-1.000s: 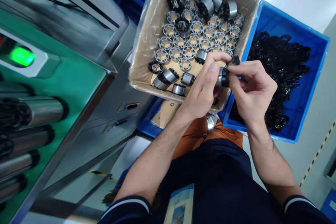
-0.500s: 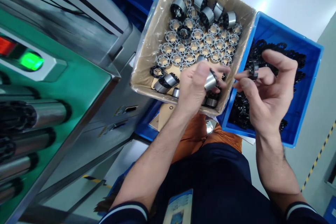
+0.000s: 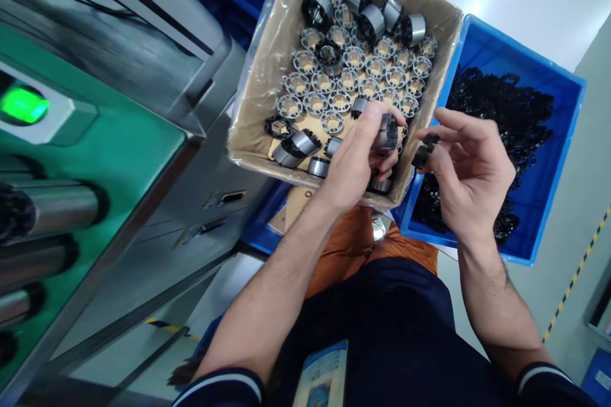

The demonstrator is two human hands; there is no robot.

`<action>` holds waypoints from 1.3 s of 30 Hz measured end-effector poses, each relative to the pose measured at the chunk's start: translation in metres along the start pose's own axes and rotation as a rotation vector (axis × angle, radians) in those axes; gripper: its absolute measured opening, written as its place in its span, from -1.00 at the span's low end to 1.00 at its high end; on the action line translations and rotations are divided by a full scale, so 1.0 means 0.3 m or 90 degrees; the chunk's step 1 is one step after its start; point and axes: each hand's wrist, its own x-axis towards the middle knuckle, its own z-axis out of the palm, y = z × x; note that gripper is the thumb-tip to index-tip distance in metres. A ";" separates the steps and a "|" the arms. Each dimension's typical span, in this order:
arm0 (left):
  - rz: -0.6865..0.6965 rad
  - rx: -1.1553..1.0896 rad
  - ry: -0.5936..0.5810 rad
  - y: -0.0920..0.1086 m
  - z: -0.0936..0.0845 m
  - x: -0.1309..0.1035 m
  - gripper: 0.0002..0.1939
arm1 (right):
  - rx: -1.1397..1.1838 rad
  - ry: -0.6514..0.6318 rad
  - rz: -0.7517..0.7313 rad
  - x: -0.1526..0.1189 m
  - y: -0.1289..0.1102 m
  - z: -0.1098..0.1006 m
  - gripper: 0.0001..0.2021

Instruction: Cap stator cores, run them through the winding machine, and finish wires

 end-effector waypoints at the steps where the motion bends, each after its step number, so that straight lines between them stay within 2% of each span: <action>1: -0.012 -0.014 -0.012 0.003 0.001 -0.004 -0.33 | 0.017 0.002 0.008 0.002 0.006 0.007 -0.67; 5: -0.044 -0.002 -0.039 0.007 -0.005 -0.018 -0.50 | 0.087 -0.008 -0.001 0.017 0.030 0.043 -0.73; 9: -0.039 -0.004 -0.049 0.007 -0.006 -0.025 -0.49 | 0.109 0.005 -0.052 0.032 0.043 0.075 -0.84; 13: -0.039 -0.005 -0.050 0.008 -0.005 -0.023 -0.43 | 0.069 0.006 -0.045 0.030 0.044 0.079 -0.93; 17: -0.048 0.039 -0.082 0.003 -0.015 -0.020 -0.44 | 0.027 -0.008 -0.035 0.022 0.052 0.063 -0.88; 22: -0.041 0.018 -0.086 -0.003 -0.021 -0.023 -0.44 | 0.011 0.043 -0.075 0.023 0.055 0.057 -0.91; 27: -0.016 0.057 -0.084 -0.002 -0.020 -0.025 -0.47 | 0.093 0.094 -0.068 0.008 0.051 0.121 -0.91; 30: 0.032 0.082 -0.074 -0.001 -0.016 -0.022 -0.47 | 0.116 0.103 -0.070 0.009 0.045 0.146 -0.90; 32: 0.099 0.134 -0.051 0.004 -0.013 -0.020 -0.49 | 0.083 0.058 -0.080 0.027 0.037 0.111 -0.88; 33: 0.132 0.182 -0.040 0.010 -0.014 -0.018 -0.51 | 0.053 0.036 -0.086 0.040 0.035 0.072 -0.86; 35: 0.173 0.328 -0.031 0.027 -0.028 -0.015 -0.52 | -0.043 0.007 -0.086 0.066 0.043 -0.043 -0.76; 37: 0.182 0.498 -0.026 0.050 -0.065 -0.009 -0.47 | -0.208 -0.029 -0.057 0.080 0.074 -0.186 -0.68; 39: 0.180 0.640 0.024 0.075 -0.128 0.005 -0.42 | -0.444 -0.144 0.003 0.076 0.124 -0.315 -0.63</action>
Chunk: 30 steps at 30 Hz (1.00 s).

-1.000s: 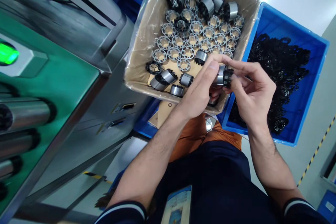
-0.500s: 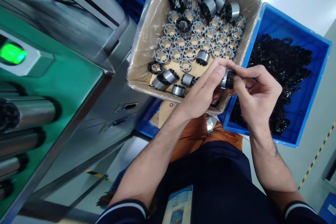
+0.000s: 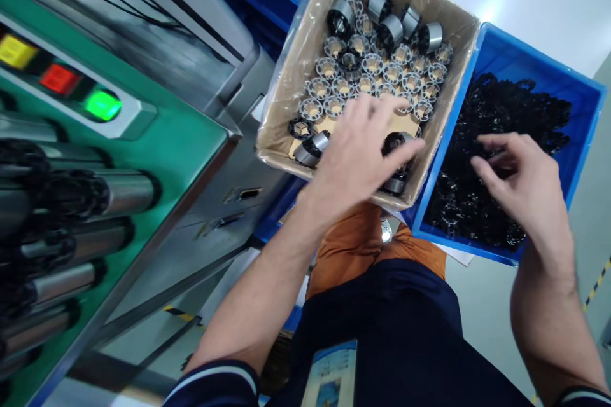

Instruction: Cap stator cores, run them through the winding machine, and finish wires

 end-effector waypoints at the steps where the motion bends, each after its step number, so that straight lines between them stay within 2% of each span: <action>1: -0.017 0.056 0.022 -0.028 -0.027 0.008 -0.42 | -0.096 -0.075 0.010 -0.017 0.052 -0.017 -0.57; 3: -0.055 0.145 0.032 -0.090 -0.076 0.029 -0.46 | -0.203 -0.193 0.009 -0.049 0.125 -0.020 -0.44; 4: -0.070 0.182 0.016 -0.119 -0.094 0.041 -0.49 | -0.218 -0.228 -0.003 -0.061 0.143 -0.010 -0.44; 6: -0.094 0.227 -0.023 -0.166 -0.115 0.071 -0.58 | -0.207 -0.259 -0.030 -0.071 0.151 0.022 -0.57; 8: -0.111 0.230 -0.041 -0.195 -0.118 0.102 -0.70 | -0.192 -0.269 -0.042 -0.063 0.137 0.055 -0.69; 11: -0.122 0.235 -0.063 -0.213 -0.108 0.139 -0.84 | -0.194 -0.268 -0.024 -0.035 0.117 0.086 -0.70; 14: -0.110 0.245 -0.073 -0.218 -0.107 0.149 -0.86 | -0.188 -0.251 -0.011 -0.013 0.119 0.091 -0.75; 18: -0.097 0.196 -0.021 -0.191 -0.128 0.115 -0.82 | -0.159 -0.209 0.008 -0.012 0.130 0.079 -0.79; 20: -0.077 0.085 0.025 -0.151 -0.133 0.091 -0.82 | -0.149 -0.177 0.022 -0.022 0.133 0.070 -0.79; 23: -0.108 -0.208 0.073 -0.067 -0.107 0.064 -0.80 | -0.090 -0.098 0.047 -0.037 0.130 0.058 -0.80; 27: -0.256 -0.536 0.033 0.030 -0.012 0.050 -0.69 | 0.148 0.023 0.053 -0.044 0.099 0.049 -0.83; 30: -0.305 -0.666 -0.006 0.070 0.065 0.039 -0.70 | 0.364 0.061 0.061 -0.046 0.033 0.043 -0.87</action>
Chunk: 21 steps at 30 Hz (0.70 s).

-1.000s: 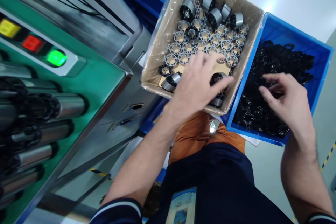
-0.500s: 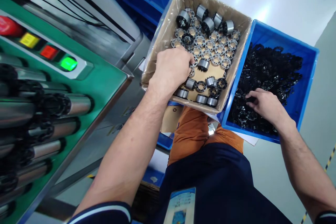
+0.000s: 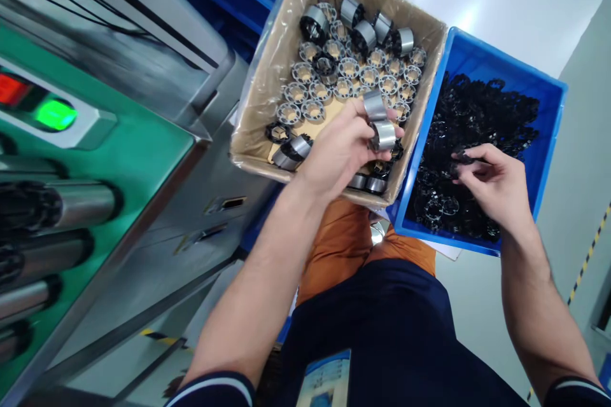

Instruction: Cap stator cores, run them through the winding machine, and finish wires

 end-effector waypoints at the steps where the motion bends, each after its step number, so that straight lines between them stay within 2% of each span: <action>1: -0.004 -0.018 -0.008 -0.017 0.018 -0.002 -0.70 | 0.065 0.012 -0.002 -0.004 -0.027 0.014 -0.87; 5: 0.056 -0.043 -0.049 -0.073 0.063 -0.016 -0.47 | 0.202 0.042 -0.042 -0.021 -0.145 0.085 -0.89; 7: 0.127 -0.044 -0.093 -0.089 0.067 -0.024 -0.45 | 0.219 0.055 -0.057 -0.023 -0.190 0.129 -0.88; 9: 0.214 0.004 -0.137 -0.097 0.061 -0.034 -0.40 | 0.234 0.090 -0.080 -0.020 -0.217 0.171 -0.85; 12: 0.293 0.121 -0.150 -0.100 0.045 -0.048 -0.43 | 0.263 0.128 -0.105 -0.013 -0.229 0.213 -0.78; 16: 0.365 0.169 -0.135 -0.112 0.025 -0.048 -0.63 | 0.308 0.042 -0.074 -0.011 -0.219 0.211 -0.76; 18: 0.388 0.134 -0.154 -0.124 0.018 -0.040 -0.64 | 0.327 -0.012 -0.058 -0.013 -0.214 0.202 -0.77; 21: 0.361 0.072 -0.170 -0.138 0.012 -0.029 -0.60 | 0.346 -0.042 -0.053 -0.017 -0.218 0.202 -0.72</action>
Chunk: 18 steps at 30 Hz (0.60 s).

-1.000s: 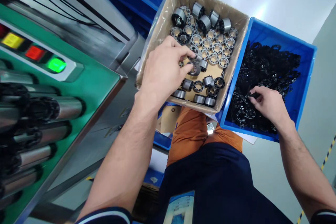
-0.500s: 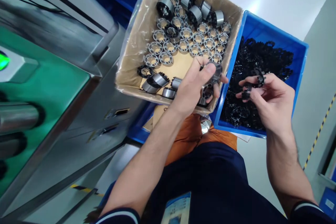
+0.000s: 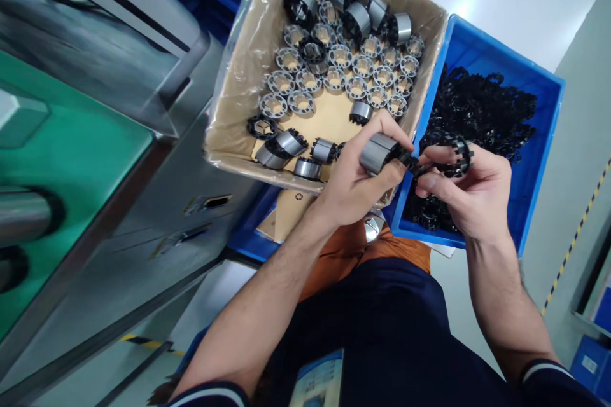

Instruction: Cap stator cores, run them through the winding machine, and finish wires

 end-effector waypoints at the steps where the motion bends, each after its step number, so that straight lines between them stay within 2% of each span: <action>1: -0.018 -0.019 0.003 -0.001 0.001 0.000 -0.56 | 0.007 -0.004 0.002 -0.001 -0.002 0.005 -0.69; 6: -0.113 -0.139 0.015 0.015 0.025 0.001 -0.55 | 0.029 0.048 -0.009 -0.006 -0.015 0.047 -0.57; 9: -0.123 -0.153 0.029 0.021 0.042 0.000 -0.53 | 0.009 0.092 -0.012 -0.011 -0.014 0.075 -0.61; 12: -0.125 -0.163 0.001 0.018 0.043 -0.007 -0.61 | -0.023 0.123 -0.006 -0.018 0.004 0.100 -0.68; 18: -0.146 -0.158 0.049 0.020 0.022 -0.026 -0.60 | -0.019 0.112 0.023 -0.029 0.026 0.117 -0.62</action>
